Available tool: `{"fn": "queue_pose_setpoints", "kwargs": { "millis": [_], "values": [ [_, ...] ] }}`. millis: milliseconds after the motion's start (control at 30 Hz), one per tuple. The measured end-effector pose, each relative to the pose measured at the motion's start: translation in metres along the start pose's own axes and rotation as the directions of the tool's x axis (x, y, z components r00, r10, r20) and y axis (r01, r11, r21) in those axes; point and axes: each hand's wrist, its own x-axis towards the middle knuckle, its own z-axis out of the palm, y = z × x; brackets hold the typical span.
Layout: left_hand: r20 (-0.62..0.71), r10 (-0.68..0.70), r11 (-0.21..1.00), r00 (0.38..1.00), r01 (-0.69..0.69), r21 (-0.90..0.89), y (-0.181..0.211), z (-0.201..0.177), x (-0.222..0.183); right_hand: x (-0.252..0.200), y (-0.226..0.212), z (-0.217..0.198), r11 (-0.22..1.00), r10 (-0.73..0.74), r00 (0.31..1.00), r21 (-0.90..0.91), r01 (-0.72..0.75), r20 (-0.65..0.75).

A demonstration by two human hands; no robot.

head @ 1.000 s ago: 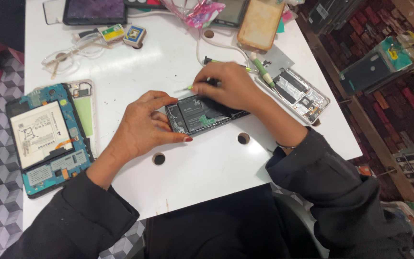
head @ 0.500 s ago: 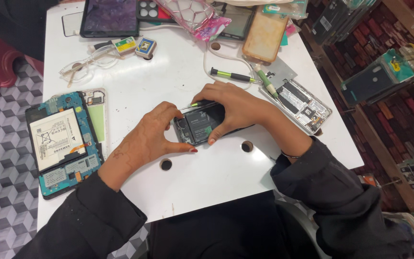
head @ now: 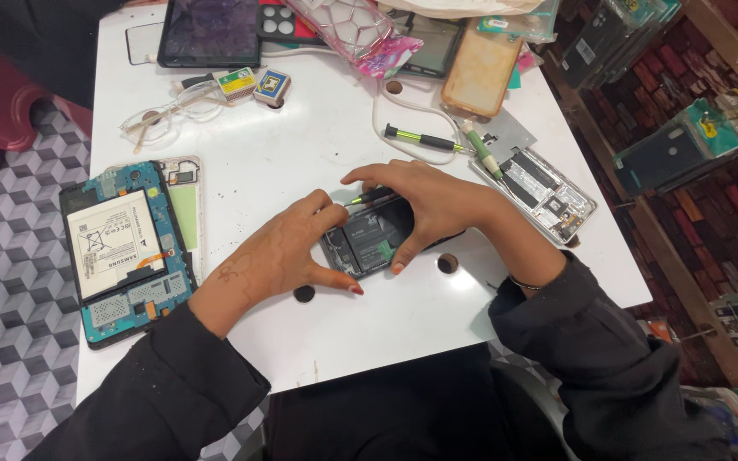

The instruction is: The person uses a screwdriver to remove screws from the back of a disassembled smartphone. They carefully pry and lift the battery and internal components while working on a white table with other phone parts nearby.

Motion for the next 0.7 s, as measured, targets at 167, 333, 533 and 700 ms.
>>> {"fn": "queue_pose_setpoints", "kwargs": {
  "millis": [167, 333, 533, 700],
  "values": [
    [0.057, 0.017, 0.998, 0.998, -0.02, 0.052, 0.001, 0.002, 0.002, 0.001, 0.0, 0.005, 0.999, 0.043, 0.999, 0.009, -0.043, 0.025],
    [0.072, 0.054, 0.994, 0.996, -0.061, 0.095, 0.0, 0.003, 0.002, -0.001, 0.001, 0.009, 1.0, 0.006, 1.0, 0.001, -0.006, 0.011],
    [0.086, 0.074, 0.991, 0.994, -0.083, 0.109, 0.0, 0.002, 0.005, 0.0, 0.001, 0.011, 1.0, -0.008, 1.0, -0.02, 0.009, 0.006],
    [0.074, 0.106, 0.983, 0.992, -0.116, 0.141, -0.001, 0.004, 0.005, 0.0, 0.002, 0.013, 1.0, -0.001, 1.0, -0.016, 0.002, 0.011]
  ]
}}
